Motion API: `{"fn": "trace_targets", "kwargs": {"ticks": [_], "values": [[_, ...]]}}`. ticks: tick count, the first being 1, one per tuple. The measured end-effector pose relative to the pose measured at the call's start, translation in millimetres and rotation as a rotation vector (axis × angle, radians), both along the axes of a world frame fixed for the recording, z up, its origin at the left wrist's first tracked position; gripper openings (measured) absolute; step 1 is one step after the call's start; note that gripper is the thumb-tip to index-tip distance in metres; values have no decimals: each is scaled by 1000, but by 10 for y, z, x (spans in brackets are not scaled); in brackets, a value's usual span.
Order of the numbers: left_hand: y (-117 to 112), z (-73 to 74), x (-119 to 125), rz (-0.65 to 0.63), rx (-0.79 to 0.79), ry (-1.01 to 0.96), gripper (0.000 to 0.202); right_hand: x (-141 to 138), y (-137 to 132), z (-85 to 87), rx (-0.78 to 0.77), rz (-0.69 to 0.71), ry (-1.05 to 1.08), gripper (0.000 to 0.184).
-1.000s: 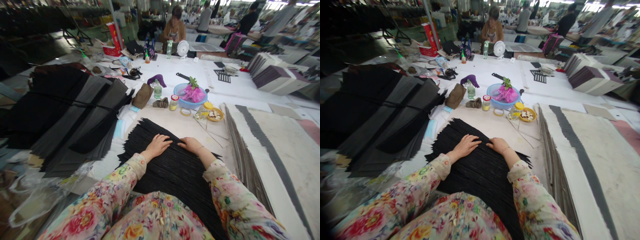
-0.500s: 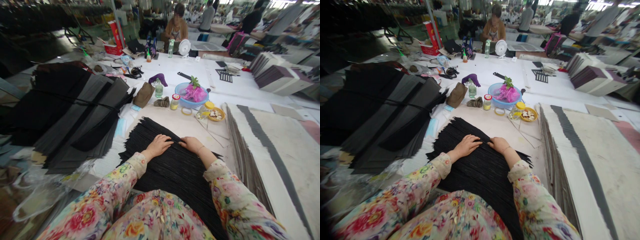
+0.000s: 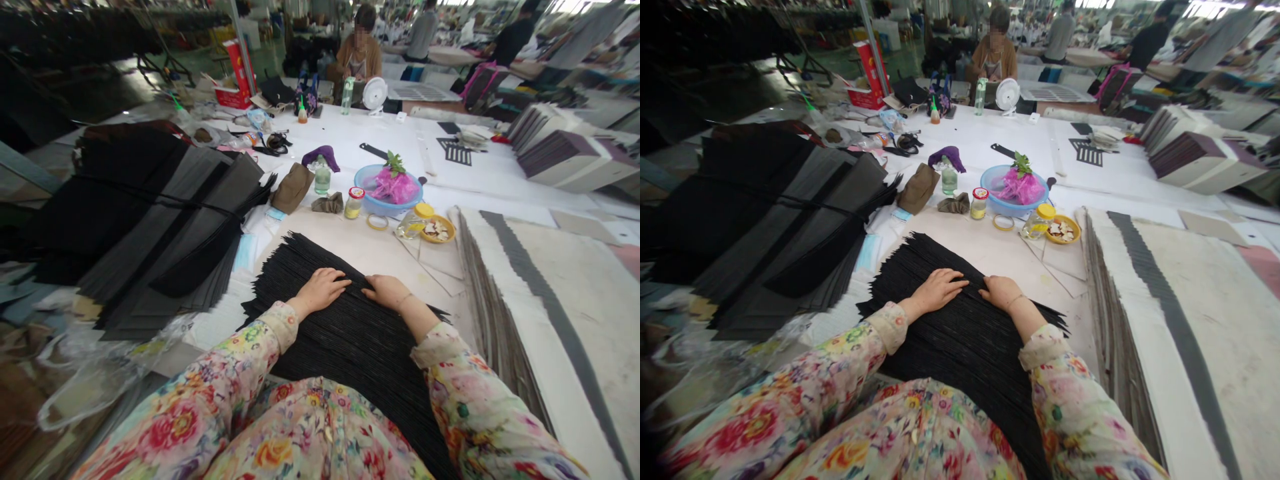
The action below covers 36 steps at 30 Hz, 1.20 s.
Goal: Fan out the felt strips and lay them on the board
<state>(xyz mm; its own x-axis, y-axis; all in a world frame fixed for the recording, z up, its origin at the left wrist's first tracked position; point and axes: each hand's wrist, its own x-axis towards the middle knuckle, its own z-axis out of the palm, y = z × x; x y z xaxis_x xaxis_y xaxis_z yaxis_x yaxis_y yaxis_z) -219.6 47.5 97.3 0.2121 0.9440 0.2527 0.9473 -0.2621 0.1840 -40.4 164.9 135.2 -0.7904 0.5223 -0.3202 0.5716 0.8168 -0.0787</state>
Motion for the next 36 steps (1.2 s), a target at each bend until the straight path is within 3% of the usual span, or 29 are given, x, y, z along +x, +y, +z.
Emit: {"fn": "trace_targets", "kwargs": {"ticks": [14, 19, 25, 36], "values": [[8, -27, -13, -3, -13, -18, 32, 55, 10, -23, -11, 9, 21, 46], [1, -20, -13, -9, -7, -22, 31, 39, -8, -19, -11, 4, 14, 44], [-18, -35, -14, -112, 7, -17, 31, 52, -42, -27, -5, -15, 23, 39], [-26, -18, -13, -113, 18, -30, 31, 54, -81, -18, -17, -21, 37, 41]]}}
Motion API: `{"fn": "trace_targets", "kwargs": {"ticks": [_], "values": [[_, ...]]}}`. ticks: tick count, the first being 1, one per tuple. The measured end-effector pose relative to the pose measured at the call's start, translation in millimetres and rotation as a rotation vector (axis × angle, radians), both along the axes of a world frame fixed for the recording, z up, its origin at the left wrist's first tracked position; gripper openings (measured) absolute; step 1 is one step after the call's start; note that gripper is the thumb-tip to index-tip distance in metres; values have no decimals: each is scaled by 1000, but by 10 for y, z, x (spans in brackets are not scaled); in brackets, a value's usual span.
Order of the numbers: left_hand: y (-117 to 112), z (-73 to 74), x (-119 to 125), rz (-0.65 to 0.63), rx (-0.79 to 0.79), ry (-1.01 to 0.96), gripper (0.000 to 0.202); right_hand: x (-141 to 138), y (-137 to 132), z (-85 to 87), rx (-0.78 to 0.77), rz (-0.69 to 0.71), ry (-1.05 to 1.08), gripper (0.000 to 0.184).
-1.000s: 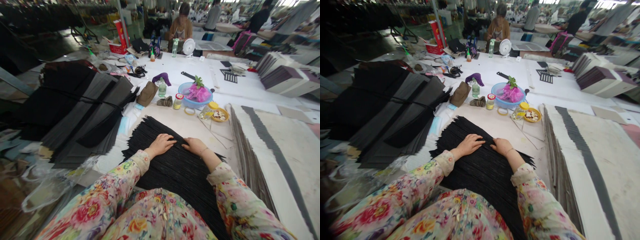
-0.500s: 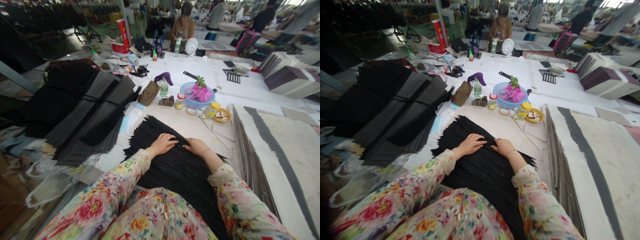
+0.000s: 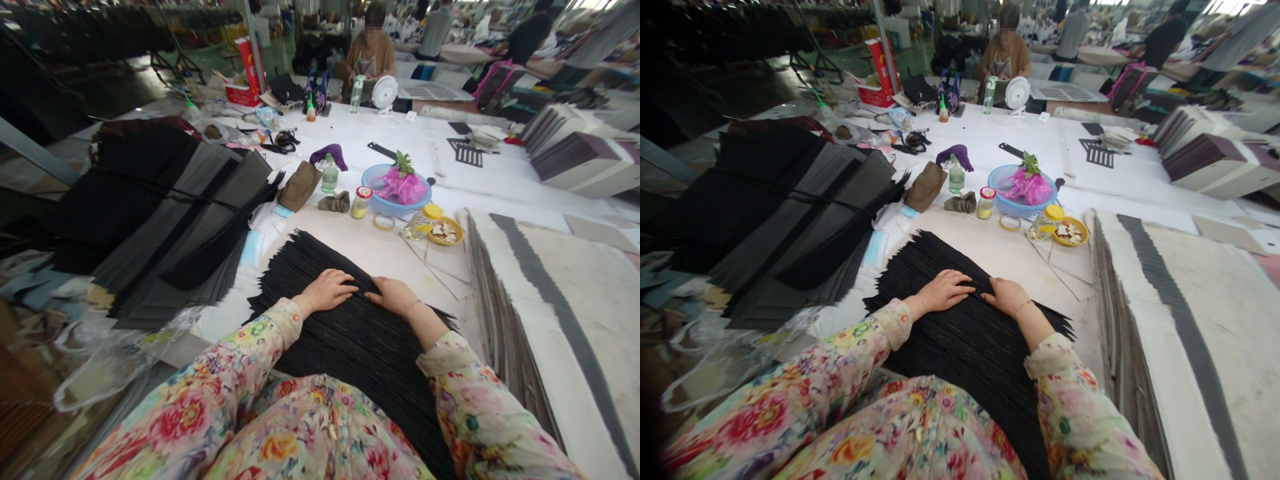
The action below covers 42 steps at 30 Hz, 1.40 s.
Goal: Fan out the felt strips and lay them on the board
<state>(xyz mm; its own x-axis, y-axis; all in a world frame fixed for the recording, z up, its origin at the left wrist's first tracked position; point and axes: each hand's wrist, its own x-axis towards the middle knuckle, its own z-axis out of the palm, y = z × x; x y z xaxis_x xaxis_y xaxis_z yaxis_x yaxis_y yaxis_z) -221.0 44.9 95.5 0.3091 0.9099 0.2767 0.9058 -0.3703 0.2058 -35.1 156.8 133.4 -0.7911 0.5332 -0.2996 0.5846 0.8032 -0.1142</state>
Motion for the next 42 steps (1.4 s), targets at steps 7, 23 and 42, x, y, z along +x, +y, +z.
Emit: {"fn": "trace_targets", "kwargs": {"ticks": [7, 23, 42], "values": [[-40, -8, -4, -77, 15, 34, 30, 11, -29, -16, -5, -22, 39, 40], [-55, -20, 44, -1, -32, 62, 35, 133, 1, -117, -97, -34, 150, 51], [-327, 14, 282, 78, -75, 107, 38, 299, -2, -413, -111, -40, 349, 61]]}}
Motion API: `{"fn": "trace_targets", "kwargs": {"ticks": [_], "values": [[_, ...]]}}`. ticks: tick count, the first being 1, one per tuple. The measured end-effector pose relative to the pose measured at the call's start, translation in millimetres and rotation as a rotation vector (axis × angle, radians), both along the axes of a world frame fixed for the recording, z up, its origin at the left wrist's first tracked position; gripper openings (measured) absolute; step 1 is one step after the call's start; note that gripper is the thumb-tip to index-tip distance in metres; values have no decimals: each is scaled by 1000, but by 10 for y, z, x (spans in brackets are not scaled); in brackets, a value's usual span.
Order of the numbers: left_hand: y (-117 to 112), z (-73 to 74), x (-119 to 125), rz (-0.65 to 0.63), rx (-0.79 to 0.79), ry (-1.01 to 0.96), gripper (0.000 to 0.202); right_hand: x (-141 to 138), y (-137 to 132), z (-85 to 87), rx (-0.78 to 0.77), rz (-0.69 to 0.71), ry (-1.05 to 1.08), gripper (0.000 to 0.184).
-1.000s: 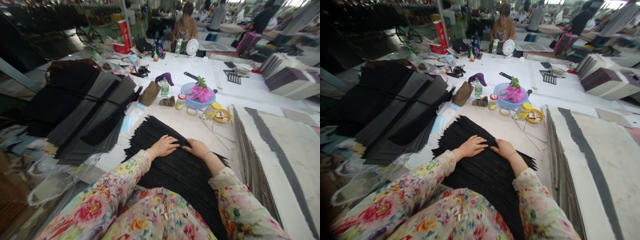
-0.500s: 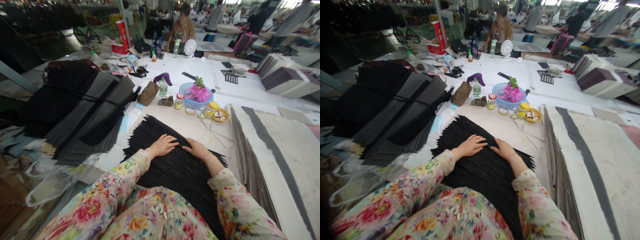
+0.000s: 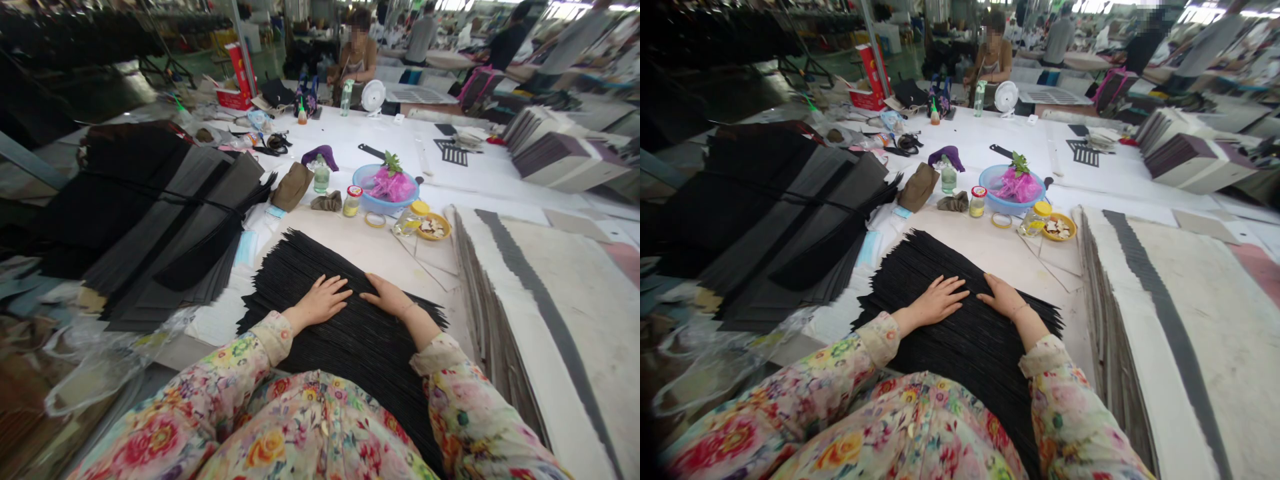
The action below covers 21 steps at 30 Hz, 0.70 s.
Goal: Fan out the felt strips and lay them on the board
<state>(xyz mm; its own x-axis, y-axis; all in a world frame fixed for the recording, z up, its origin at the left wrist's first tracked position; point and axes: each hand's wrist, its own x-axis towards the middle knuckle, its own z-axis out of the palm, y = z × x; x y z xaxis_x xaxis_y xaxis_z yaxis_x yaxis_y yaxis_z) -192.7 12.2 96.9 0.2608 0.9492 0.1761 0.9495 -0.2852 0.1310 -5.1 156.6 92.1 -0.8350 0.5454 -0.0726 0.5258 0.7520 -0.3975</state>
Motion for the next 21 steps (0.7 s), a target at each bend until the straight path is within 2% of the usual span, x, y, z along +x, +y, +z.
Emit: {"fn": "trace_targets", "kwargs": {"ticks": [5, 11, 21], "values": [[-14, -7, -5, -9, 13, -23, 37, -4, 5, 50, 9, 31, 9, 62], [-18, -18, -1, -22, 36, -44, 35, -51, -82, 130, 55, 26, 7, 54], [-34, -3, 18, -14, 48, -64, 33, 20, -154, 101, 71, 69, 71, 36]]}}
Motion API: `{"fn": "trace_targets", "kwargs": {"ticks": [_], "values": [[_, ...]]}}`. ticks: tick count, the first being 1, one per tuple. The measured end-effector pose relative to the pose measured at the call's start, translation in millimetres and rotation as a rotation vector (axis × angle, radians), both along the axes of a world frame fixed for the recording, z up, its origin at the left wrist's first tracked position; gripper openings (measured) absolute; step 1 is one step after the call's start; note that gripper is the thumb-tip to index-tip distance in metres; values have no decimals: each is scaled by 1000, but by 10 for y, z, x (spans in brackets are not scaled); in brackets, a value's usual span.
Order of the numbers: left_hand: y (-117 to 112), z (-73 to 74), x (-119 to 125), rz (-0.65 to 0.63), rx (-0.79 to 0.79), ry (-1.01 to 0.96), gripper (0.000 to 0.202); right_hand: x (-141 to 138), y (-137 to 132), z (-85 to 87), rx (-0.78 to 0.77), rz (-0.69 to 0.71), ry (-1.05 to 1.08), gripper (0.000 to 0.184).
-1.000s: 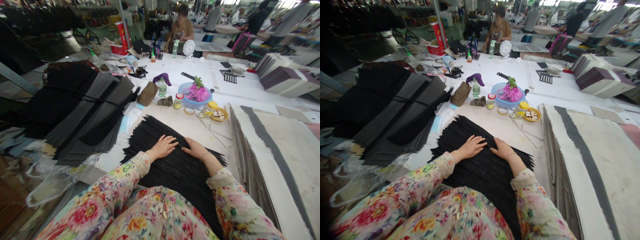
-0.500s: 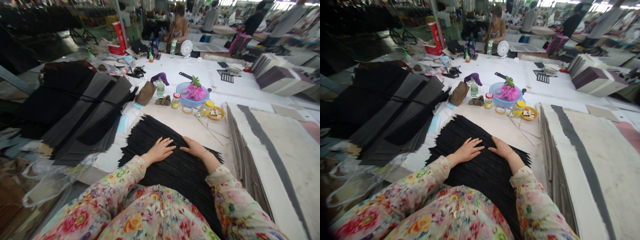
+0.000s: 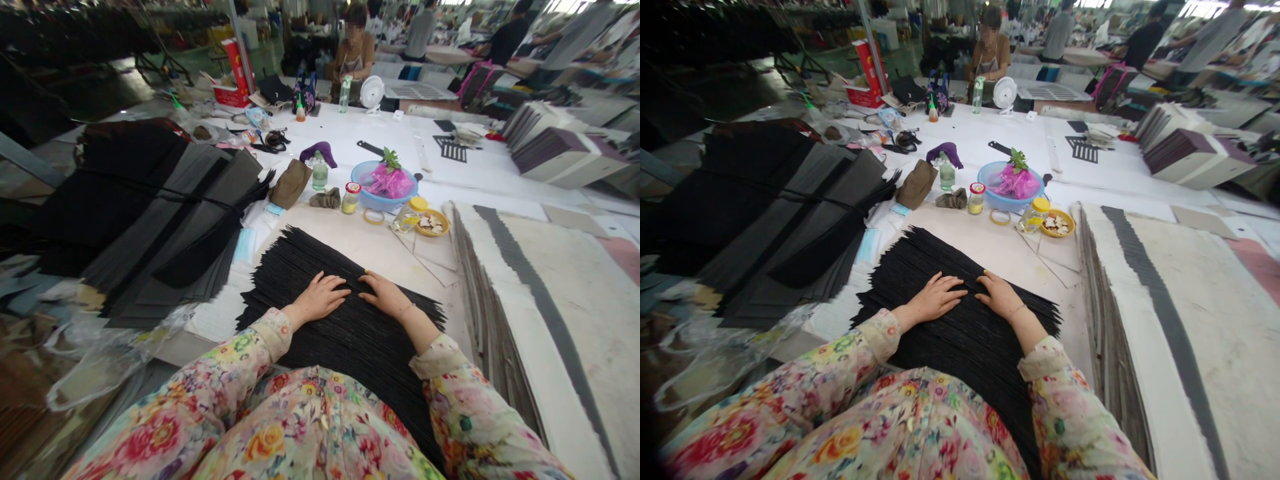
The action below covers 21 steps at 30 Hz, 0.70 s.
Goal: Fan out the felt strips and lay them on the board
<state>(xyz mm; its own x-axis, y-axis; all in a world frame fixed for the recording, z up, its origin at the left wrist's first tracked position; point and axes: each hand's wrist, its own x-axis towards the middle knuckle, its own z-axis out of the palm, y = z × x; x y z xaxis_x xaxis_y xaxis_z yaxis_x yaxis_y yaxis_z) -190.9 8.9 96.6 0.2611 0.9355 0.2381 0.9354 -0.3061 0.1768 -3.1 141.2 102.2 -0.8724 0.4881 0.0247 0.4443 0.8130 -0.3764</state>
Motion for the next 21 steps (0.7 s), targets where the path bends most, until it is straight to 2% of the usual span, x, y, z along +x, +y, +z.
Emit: {"fn": "trace_targets", "kwargs": {"ticks": [7, 13, 21], "values": [[-5, -30, -19, -5, -2, -4, 33, -16, -37, 22, 4, 30, 46, 27], [-16, -49, -32, -28, -17, -10, 33, -35, -112, 21, 2, 58, 80, 6], [-18, -10, -22, -20, -23, -24, 32, -1, -126, 14, -28, 55, 94, 5]]}}
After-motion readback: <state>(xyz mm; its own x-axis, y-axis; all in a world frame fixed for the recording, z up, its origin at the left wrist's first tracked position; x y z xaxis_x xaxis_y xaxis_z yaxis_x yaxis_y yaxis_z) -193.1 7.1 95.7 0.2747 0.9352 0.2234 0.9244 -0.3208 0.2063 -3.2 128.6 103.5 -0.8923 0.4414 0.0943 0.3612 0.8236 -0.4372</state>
